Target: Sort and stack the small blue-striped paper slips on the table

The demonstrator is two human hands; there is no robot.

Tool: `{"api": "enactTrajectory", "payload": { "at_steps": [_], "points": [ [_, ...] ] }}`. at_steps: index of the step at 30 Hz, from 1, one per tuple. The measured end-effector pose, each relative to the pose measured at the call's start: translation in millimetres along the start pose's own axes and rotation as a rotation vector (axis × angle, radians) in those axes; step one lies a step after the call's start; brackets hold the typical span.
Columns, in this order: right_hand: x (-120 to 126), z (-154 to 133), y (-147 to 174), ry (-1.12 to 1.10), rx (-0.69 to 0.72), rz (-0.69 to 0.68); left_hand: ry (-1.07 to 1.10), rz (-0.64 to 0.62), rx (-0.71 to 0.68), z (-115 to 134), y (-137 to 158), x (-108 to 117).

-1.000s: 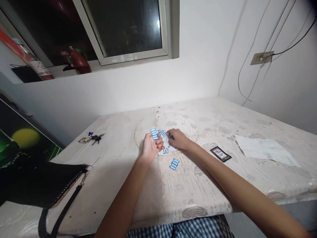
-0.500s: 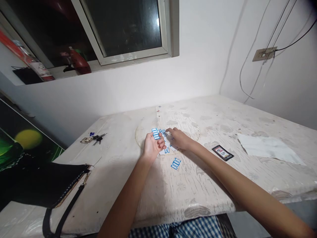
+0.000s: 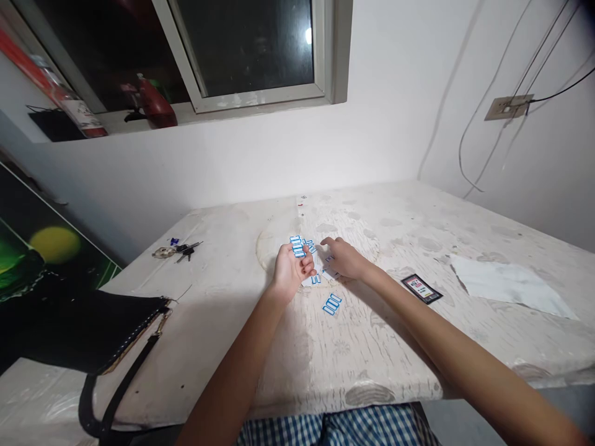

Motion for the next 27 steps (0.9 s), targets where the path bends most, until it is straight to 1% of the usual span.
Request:
{"api": "enactTrajectory", "payload": {
  "at_steps": [4, 9, 11, 15, 18, 20, 22, 27],
  "points": [
    [0, 1, -1, -0.083, 0.026, 0.023, -0.011, 0.009, 0.011, -2, -1, 1],
    [0, 4, -5, -0.184, 0.027, 0.105, -0.013, 0.011, 0.008, -3, -3, 3],
    [1, 8, -8, -0.247, 0.002, 0.126, -0.015, 0.013, 0.010, -4, -3, 3],
    [2, 20, -14, -0.379, -0.072, 0.120, -0.016, 0.017, 0.013, -4, -4, 3],
    [5, 29, -16, -0.444, -0.113, 0.151, -0.023, 0.015, 0.013, -4, -4, 3],
    [5, 32, -16, -0.424, -0.140, 0.166, -0.034, 0.022, 0.013, -5, -3, 3],
    [2, 30, -15, -0.353, -0.130, 0.147, -0.045, 0.028, 0.017, -5, -3, 3],
    [-4, 10, -10, -0.129, -0.004, 0.084, -0.046, 0.037, 0.028, -6, -3, 3]
  ]
}}
Point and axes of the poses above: each hand's wrist, its own y-axis away from the middle knuckle, its own x-axis out of the back of the hand, z = x × y, the point moved 6 cm from there along -y, towards the middle knuckle, and after that the axes turned 8 degrees about y, right-handed, at the moved point
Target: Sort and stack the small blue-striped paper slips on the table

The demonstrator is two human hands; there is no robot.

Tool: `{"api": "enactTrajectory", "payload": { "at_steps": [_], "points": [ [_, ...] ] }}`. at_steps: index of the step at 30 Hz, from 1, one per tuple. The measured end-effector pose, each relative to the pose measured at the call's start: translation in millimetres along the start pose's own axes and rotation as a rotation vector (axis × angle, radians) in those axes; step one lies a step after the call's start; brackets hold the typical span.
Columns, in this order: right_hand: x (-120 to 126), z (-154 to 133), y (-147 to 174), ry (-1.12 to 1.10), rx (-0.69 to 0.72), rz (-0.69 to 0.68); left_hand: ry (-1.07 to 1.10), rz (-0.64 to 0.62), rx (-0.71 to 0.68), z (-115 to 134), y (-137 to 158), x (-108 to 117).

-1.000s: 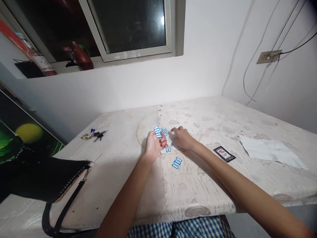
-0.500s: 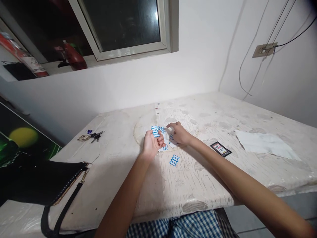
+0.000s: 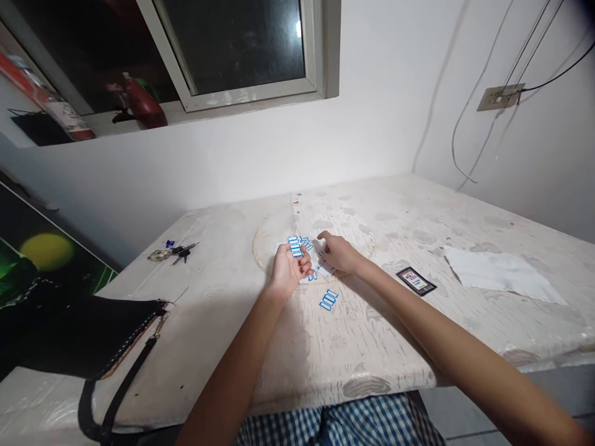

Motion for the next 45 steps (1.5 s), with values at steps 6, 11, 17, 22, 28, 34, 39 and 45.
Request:
{"api": "enactTrajectory", "payload": {
  "at_steps": [6, 11, 17, 22, 28, 34, 39, 45],
  "points": [
    [3, -12, 7, 0.205, -0.004, -0.005, 0.005, 0.018, 0.010, -1, 1, -1],
    [5, -15, 8, 0.272, -0.013, -0.070, -0.023, 0.010, 0.008, -2, 1, -1],
    [2, -9, 5, 0.162, -0.041, -0.069, 0.002, -0.021, 0.011, -2, 1, -3],
    [0, -10, 8, 0.145, -0.067, -0.014, 0.192, -0.207, 0.013, 3, 7, -15],
    [0, -12, 9, 0.085, -0.091, -0.004, 0.276, -0.315, 0.002, 9, 15, -24],
    [-4, -18, 8, 0.218, -0.041, -0.004, 0.249, -0.345, -0.005, 6, 13, -25],
    [-9, -15, 5, 0.127, -0.092, -0.036, 0.229, -0.344, -0.022, 5, 13, -24],
    [10, -4, -2, -0.095, -0.103, 0.136, 0.176, -0.271, -0.034, 7, 10, -19]
  ]
}}
Point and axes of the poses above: each hand's wrist, its own y-axis away from the middle knuckle, its own x-axis out of the back of the hand, z = x × y, the point moved 6 cm from there along -y, towards the middle knuckle, and after that the axes turned 8 degrees about y, right-handed, at the moved point
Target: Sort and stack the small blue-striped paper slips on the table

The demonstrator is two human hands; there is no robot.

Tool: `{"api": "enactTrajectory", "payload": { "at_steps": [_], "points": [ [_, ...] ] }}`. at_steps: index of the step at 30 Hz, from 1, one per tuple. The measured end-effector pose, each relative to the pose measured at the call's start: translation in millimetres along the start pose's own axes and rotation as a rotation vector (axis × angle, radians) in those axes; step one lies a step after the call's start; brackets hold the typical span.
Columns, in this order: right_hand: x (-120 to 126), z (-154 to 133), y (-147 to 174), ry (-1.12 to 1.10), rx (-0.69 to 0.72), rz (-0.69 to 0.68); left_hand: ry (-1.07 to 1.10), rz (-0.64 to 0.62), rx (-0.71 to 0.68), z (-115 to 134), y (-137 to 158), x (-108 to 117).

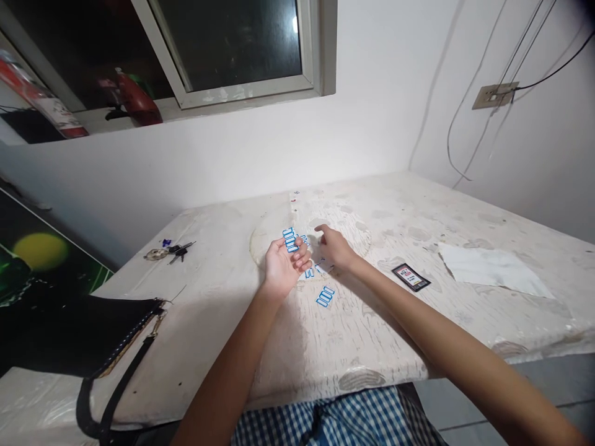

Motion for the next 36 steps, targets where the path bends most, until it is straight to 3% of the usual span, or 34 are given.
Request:
{"api": "enactTrajectory", "payload": {
  "at_steps": [4, 8, 10, 13, 23, 29, 32, 35, 36],
  "points": [
    [22, 5, -5, -0.285, -0.016, 0.159, -0.104, 0.185, 0.100, -9, -2, 14],
    [15, -10, 0, -0.921, -0.006, -0.044, -0.201, 0.254, 0.195, -20, -3, 19],
    [11, -21, 5, -1.013, 0.045, -0.113, -0.224, 0.240, 0.198, -22, -3, 18],
    [9, -28, 9, -0.954, 0.090, -0.085, -0.238, 0.237, 0.185, -23, -4, 18],
    [5, -25, 15, -0.919, -0.019, 0.059, -0.237, 0.235, 0.192, -24, -4, 15],
    [-4, -27, 18, -0.867, -0.066, 0.043, -0.218, 0.238, 0.178, -24, -4, 15],
    [-1, -23, 14, -0.707, -0.013, 0.132, -0.202, 0.249, 0.191, -24, -4, 16],
    [17, -15, 8, -0.393, 0.082, 0.281, -0.162, 0.278, 0.159, -19, -3, 18],
    [22, -12, 6, -0.278, 0.120, 0.267, -0.134, 0.295, 0.128, -15, -3, 19]
  ]
}}
Point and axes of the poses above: each hand's wrist, its own y-axis away from the middle knuckle, its own x-axis out of the back of the hand, z = x × y, the point moved 6 cm from there along -y, towards the middle knuckle, and after that the axes turned 8 degrees about y, right-handed, at the moved point
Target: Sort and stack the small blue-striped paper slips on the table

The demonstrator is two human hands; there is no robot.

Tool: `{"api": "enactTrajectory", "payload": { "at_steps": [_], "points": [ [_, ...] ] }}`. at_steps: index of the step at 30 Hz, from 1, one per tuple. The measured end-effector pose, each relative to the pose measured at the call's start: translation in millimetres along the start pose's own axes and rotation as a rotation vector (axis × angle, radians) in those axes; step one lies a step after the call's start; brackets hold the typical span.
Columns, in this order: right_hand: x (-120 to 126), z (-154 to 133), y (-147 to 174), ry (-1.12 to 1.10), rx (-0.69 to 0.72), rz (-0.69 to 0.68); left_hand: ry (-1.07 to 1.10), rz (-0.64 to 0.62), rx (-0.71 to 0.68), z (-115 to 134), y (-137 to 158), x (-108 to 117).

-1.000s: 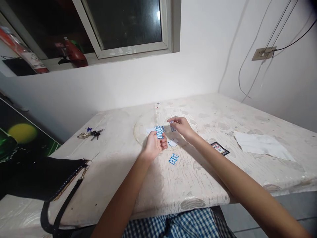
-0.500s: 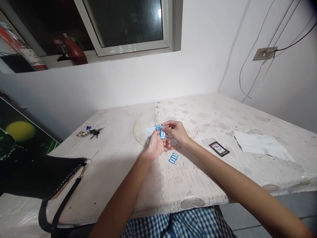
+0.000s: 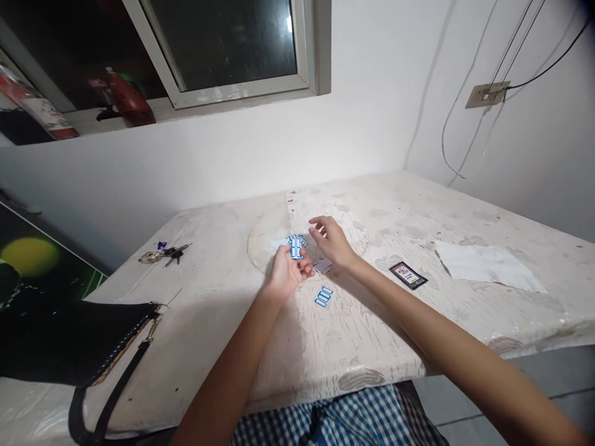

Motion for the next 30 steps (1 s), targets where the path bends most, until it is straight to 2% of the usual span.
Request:
{"api": "enactTrajectory", "payload": {
  "at_steps": [1, 5, 7, 11, 18, 24, 27, 30],
  "points": [
    [2, 2, -3, 0.092, 0.035, -0.088, 0.039, 0.017, -0.028, 4, 0, 2],
    [-6, 11, 9, 0.228, 0.069, -0.705, 0.168, 0.052, -0.098, 16, 0, 9],
    [-4, 9, 18, 0.316, 0.071, -0.821, 0.182, 0.061, -0.104, 18, 0, 11],
    [-4, -3, 27, 0.503, 0.064, -0.829, 0.161, 0.066, -0.099, 18, -1, 10],
    [-5, -9, 26, 0.339, 0.078, -0.798, 0.161, 0.067, -0.100, 16, 0, 10],
    [-5, -11, 20, 0.394, 0.261, -0.646, 0.157, 0.056, -0.090, 15, 0, 11],
    [-2, -11, 15, 0.397, 0.267, -0.558, 0.152, 0.054, -0.091, 15, 0, 11],
    [1, -9, 11, 0.326, 0.226, -0.529, 0.131, 0.059, -0.098, 15, -1, 11]
  ]
}}
Point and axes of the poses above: each hand's wrist, its own y-axis away from the middle knuckle, its own x-axis out of the back of the hand, z = x × y, the point moved 6 cm from there along -y, towards the middle knuckle, and after that the axes turned 8 degrees about y, right-handed, at the moved point
